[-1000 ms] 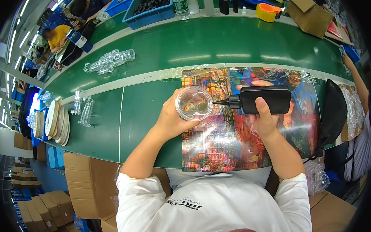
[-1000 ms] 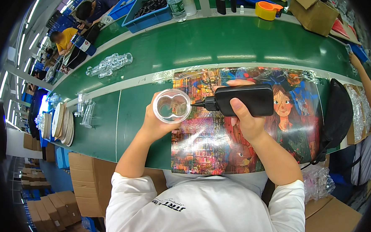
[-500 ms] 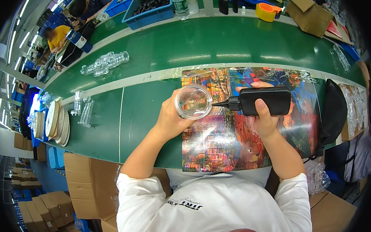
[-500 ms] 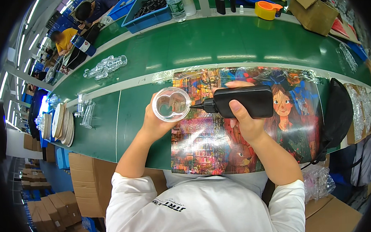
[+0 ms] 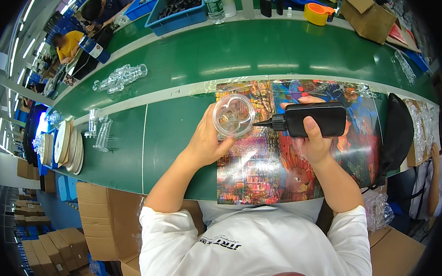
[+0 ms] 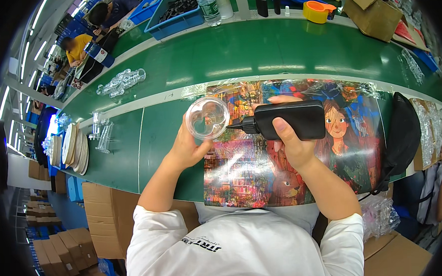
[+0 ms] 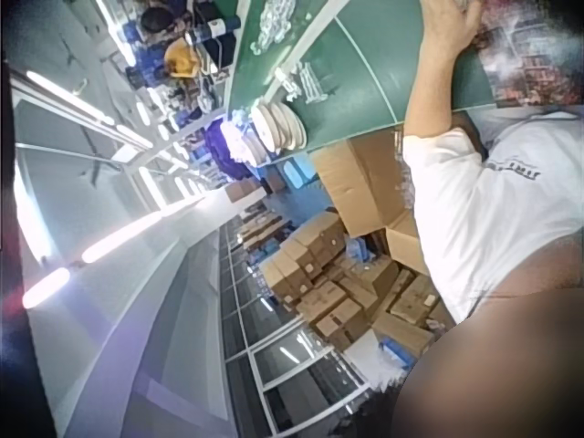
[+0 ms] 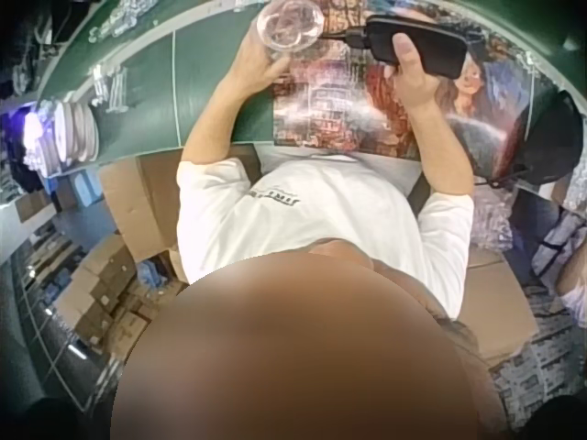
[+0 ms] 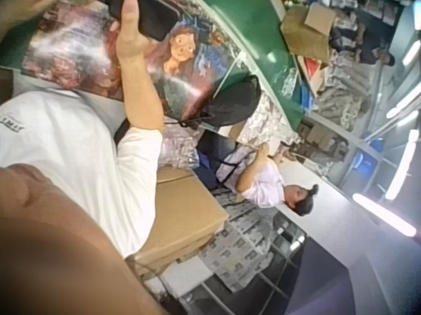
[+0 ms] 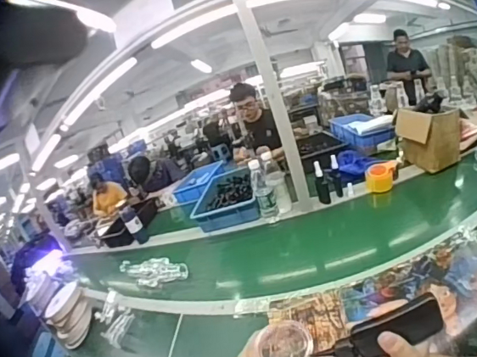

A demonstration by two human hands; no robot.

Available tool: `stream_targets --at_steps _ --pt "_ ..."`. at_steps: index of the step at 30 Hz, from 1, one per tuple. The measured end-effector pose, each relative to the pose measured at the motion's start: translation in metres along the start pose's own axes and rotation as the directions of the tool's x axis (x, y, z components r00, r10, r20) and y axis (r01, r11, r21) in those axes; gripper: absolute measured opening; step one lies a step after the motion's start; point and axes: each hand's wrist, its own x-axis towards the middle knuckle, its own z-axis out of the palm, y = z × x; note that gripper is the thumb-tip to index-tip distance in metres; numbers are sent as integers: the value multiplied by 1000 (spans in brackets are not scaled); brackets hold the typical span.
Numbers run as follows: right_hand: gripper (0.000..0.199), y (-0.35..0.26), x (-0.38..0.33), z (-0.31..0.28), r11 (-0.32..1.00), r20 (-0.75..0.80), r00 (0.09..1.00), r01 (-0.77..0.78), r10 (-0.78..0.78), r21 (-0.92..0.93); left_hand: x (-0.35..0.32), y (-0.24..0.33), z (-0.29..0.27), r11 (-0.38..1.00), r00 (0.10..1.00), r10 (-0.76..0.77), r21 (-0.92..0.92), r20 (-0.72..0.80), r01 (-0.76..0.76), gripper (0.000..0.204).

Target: Cleaning plastic mugs with a liquid solution and a cloth, then placing them into plastic bags and a cardboard box.

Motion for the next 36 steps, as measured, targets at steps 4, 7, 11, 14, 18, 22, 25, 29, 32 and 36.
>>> stream_targets --at_steps 4,7,11,14,18,22,25,29,32,36 --pt "42 -1 0 -2 1000 5 1000 -25 25 -14 0 1 2 1000 999 0 30 -38 1 69" --pt "42 -5 -1 -2 999 27 998 -48 49 -22 2 1 2 999 999 -15 52 -39 17 69" --pt "41 -3 -2 4 1000 -15 999 -30 29 -11 5 5 -2 998 999 -6 63 -50 9 73" --pt "41 -7 -3 1 997 22 997 -72 72 -17 7 5 -3 994 997 26 111 -68 -18 74" --pt "41 -2 -4 3 999 38 998 -53 53 5 8 2 -2 987 993 62 155 -103 -45 74" --pt "40 -3 -6 2 998 44 997 -61 60 13 8 6 0 988 993 29 152 -119 -11 75" --pt "40 -3 -6 2 998 42 997 -66 65 8 8 5 0 988 992 25 153 -124 -6 76" --pt "41 -3 -6 4 999 31 999 -44 44 3 7 3 3 990 989 52 141 -140 -32 77" --pt "41 -4 -6 5 999 30 999 -35 35 2 7 3 4 996 988 37 82 -151 -25 79" --pt "40 -6 -5 7 998 35 998 -57 57 -13 7 8 1 997 994 9 72 -105 -2 83"
